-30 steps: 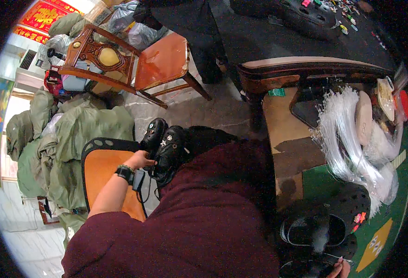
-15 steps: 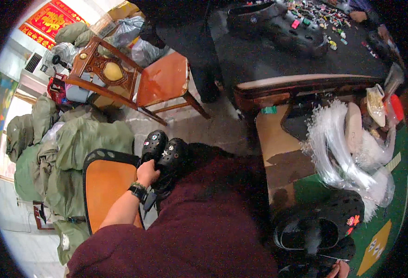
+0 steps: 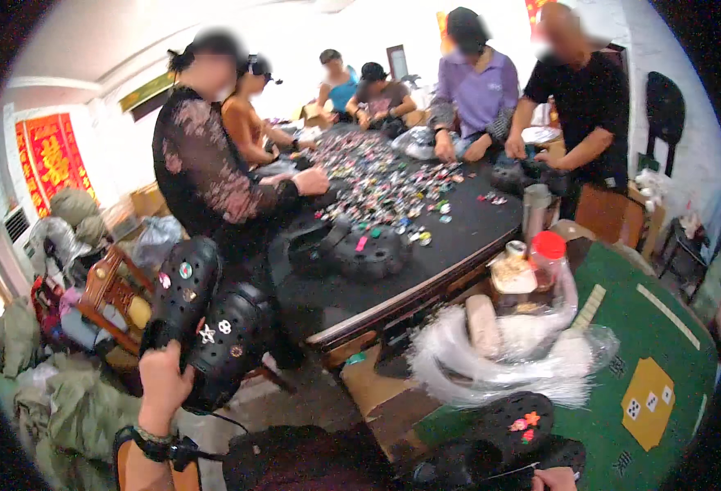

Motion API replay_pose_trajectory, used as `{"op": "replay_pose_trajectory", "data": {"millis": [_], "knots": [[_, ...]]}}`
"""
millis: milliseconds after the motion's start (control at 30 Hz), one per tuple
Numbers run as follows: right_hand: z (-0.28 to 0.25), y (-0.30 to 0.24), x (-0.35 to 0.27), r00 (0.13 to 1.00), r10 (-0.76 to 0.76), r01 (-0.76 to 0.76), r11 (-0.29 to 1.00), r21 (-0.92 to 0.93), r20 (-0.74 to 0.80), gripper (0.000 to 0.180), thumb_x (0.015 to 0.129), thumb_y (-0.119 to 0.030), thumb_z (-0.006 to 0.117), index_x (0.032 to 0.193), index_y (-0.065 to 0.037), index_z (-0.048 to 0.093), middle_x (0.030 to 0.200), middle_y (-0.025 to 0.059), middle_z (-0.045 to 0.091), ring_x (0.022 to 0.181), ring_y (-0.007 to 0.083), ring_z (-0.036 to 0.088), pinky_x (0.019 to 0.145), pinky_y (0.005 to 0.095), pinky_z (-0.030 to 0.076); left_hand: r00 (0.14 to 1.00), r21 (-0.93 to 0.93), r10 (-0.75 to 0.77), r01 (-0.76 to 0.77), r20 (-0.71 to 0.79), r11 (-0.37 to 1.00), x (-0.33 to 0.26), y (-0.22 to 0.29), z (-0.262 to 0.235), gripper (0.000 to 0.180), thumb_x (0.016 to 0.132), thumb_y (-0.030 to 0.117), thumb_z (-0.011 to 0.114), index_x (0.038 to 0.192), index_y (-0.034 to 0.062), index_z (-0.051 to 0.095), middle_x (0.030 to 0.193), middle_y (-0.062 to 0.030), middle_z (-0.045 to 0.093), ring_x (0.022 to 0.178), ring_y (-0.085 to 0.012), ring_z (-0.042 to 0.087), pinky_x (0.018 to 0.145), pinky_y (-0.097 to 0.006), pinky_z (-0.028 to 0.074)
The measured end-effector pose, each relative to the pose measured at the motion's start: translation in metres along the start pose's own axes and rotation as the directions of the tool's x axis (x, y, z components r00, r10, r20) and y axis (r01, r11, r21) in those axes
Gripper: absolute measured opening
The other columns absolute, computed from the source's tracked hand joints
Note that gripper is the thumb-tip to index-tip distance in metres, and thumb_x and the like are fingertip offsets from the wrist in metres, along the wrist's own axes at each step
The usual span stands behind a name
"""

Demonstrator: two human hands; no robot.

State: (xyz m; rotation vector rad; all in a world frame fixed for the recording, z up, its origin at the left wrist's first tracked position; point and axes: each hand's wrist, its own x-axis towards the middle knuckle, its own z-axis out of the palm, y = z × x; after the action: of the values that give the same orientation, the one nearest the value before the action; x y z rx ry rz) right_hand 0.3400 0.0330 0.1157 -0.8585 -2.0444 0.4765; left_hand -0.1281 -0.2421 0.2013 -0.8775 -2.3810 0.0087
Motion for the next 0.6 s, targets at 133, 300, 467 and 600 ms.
{"op": "replay_pose_trajectory", "data": {"millis": [133,300,467,600], "knots": [[-0.002,-0.003,-0.002,1.0,-0.004,0.004,1.0,0.005,-0.016,0.009,0.09,0.002,0.066,0.098,0.0,0.067,0.093,0.0143,0.067,0.085,0.0292,0.066,0.08,0.0355,0.051,0.973,-0.02,0.182,-0.187,-0.144,0.982,0.057,0.027,-0.037,0.031,0.068,0.014,0.072,0.091,0.0014,0.057,0.07,-0.0172,0.06,0.069,-0.038,0.061,0.068,-0.046,0.046],[-0.004,0.0,-0.004,0.998,-0.051,0.052,0.998,0.031,-0.021,0.009,0.09,0.003,0.065,0.098,0.0,0.067,0.093,0.0154,0.067,0.086,0.03,0.066,0.08,0.036,0.052,0.899,-0.056,0.355,-0.381,-0.256,0.923,0.114,0.063,-0.059,0.028,0.07,0.016,0.072,0.091,0.0021,0.058,0.069,-0.0177,0.062,0.069,-0.038,0.062,0.067,-0.046,0.048],[-0.004,-0.001,-0.005,0.999,-0.014,0.017,0.998,0.064,-0.039,0.009,0.088,0.003,0.066,0.097,0.0,0.066,0.092,0.0151,0.067,0.086,0.0301,0.066,0.081,0.0359,0.052,0.904,-0.06,0.401,-0.413,-0.15,0.909,0.148,0.086,-0.067,0.028,0.072,0.019,0.073,0.09,0.0016,0.06,0.071,-0.0176,0.065,0.072,-0.0376,0.066,0.065,-0.047,0.051],[-0.004,-0.001,-0.005,0.999,0.0,0.002,0.998,0.059,-0.035,0.008,0.089,0.002,0.066,0.097,0.001,0.066,0.091,0.0152,0.066,0.085,0.03,0.065,0.08,0.0354,0.051,0.855,-0.025,0.517,-0.518,-0.031,0.855,0.176,0.094,-0.067,0.026,0.073,0.023,0.073,0.087,0.0035,0.064,0.073,-0.0179,0.066,0.076,-0.0378,0.067,0.066,-0.048,0.053]]}}
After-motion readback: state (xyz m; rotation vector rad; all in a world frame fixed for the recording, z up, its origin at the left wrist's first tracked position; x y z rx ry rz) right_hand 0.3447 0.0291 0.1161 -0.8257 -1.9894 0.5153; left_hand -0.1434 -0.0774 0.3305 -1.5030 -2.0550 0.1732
